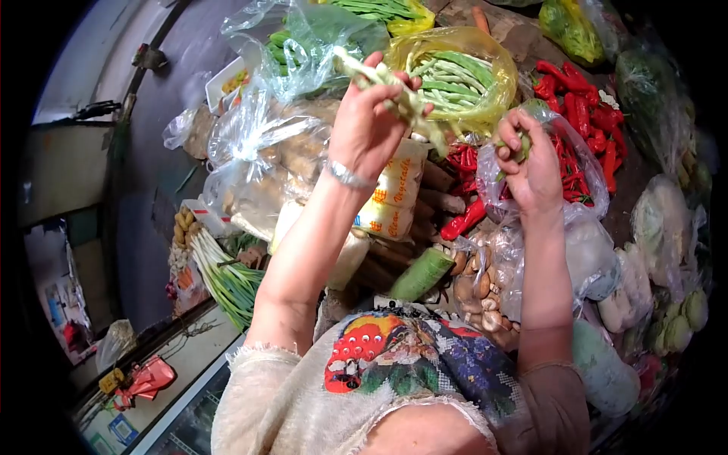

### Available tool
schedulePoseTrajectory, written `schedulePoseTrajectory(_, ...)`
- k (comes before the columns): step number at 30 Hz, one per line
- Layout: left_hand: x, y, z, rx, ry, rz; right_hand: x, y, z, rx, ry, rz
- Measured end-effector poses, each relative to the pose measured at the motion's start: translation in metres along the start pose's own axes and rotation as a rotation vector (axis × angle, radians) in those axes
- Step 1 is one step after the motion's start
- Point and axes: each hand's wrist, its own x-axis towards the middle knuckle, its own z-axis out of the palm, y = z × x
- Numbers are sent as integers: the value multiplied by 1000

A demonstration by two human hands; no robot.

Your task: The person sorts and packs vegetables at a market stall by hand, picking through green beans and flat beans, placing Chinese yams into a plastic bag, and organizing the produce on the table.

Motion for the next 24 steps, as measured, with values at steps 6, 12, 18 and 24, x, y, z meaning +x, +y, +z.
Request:
schedulePoseTrajectory(6,106,-34,20,-84,55,155,51,-30,-10,-370,67,-274)
schedulePoseTrajectory(12,142,-97,-18,765,144,-437,161,-15,-49,-628,137,-299)
schedulePoseTrajectory(18,125,-70,-38,1121,-22,-330,223,12,-77,-1514,310,-319)
schedulePoseTrajectory(24,148,-73,-59,1749,-235,211,236,17,-89,-1996,281,-16)
